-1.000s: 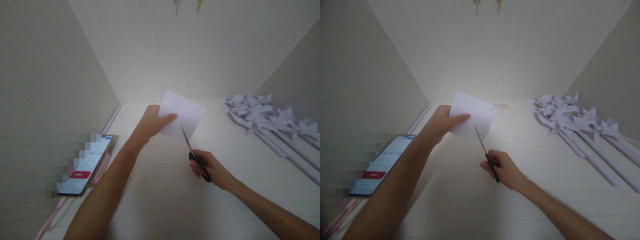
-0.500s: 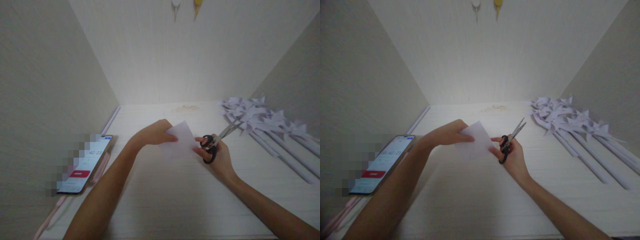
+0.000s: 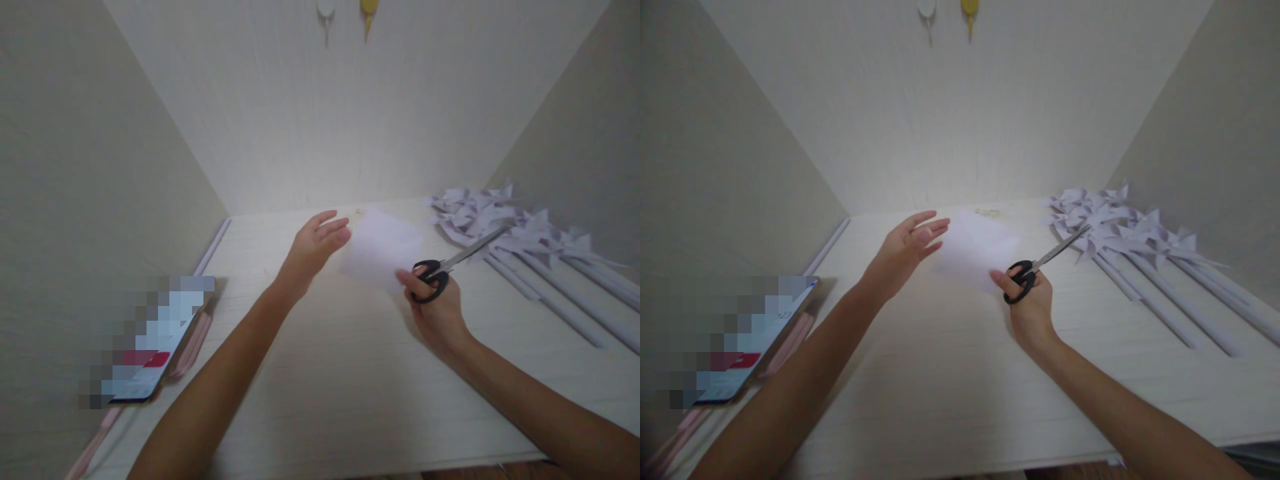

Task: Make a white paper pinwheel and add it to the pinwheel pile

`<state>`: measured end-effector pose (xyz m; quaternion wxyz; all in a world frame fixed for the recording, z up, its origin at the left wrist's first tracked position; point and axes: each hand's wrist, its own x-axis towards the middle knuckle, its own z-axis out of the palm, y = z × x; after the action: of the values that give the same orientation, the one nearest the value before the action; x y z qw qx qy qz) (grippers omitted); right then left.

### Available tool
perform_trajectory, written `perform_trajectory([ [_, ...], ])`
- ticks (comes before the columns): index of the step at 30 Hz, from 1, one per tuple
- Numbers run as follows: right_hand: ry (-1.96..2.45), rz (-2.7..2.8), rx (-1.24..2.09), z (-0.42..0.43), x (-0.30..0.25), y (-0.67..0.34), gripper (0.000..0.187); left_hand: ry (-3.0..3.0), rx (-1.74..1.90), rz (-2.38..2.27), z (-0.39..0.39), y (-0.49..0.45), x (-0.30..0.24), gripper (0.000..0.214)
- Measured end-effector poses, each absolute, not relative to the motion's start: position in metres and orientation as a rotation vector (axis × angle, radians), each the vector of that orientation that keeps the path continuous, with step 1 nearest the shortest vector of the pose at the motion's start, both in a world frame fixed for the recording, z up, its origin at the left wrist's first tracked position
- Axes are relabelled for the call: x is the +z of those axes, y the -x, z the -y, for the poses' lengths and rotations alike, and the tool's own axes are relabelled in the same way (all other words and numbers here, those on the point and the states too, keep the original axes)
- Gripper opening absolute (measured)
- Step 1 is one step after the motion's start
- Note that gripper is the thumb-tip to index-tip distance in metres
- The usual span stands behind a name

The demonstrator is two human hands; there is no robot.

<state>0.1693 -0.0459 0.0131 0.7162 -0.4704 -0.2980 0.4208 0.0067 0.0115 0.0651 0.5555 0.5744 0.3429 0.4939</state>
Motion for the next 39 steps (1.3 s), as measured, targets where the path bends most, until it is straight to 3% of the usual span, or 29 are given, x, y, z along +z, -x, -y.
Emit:
perform_trajectory([
  [5, 0.986, 0.574, 0.928, 0.046, 0.017, -0.171, 0.030, -1.227, 0.935, -0.668, -0.002, -0.025, 0.049, 0.064],
  [10, 0.990, 0.573, 0.913, 0.046, 0.017, -0.170, 0.030, -1.179, 1.006, -0.768, 0.012, -0.044, 0.035, 0.037],
  [14, 1.037, 0.652, 0.961, 0.045, 0.015, -0.168, 0.029, -1.074, 1.095, -0.897, 0.015, -0.050, 0.029, 0.029],
  [18, 1.088, 0.890, 1.142, 0.048, 0.011, -0.166, 0.026, -1.045, 1.304, -0.880, 0.006, -0.041, 0.036, 0.030],
  [23, 1.085, 1.297, 1.469, 0.055, 0.006, -0.163, 0.037, -0.959, 1.431, -0.753, -0.005, -0.025, 0.052, 0.031],
  [28, 1.116, 1.631, 1.314, 0.057, 0.004, -0.165, 0.039, -0.879, 1.334, -0.692, -0.006, -0.024, 0.059, 0.025],
  [39, 1.180, 1.652, 1.272, 0.060, 0.016, -0.164, 0.039, -0.903, 1.200, -0.736, -0.005, -0.021, 0.058, 0.015],
])
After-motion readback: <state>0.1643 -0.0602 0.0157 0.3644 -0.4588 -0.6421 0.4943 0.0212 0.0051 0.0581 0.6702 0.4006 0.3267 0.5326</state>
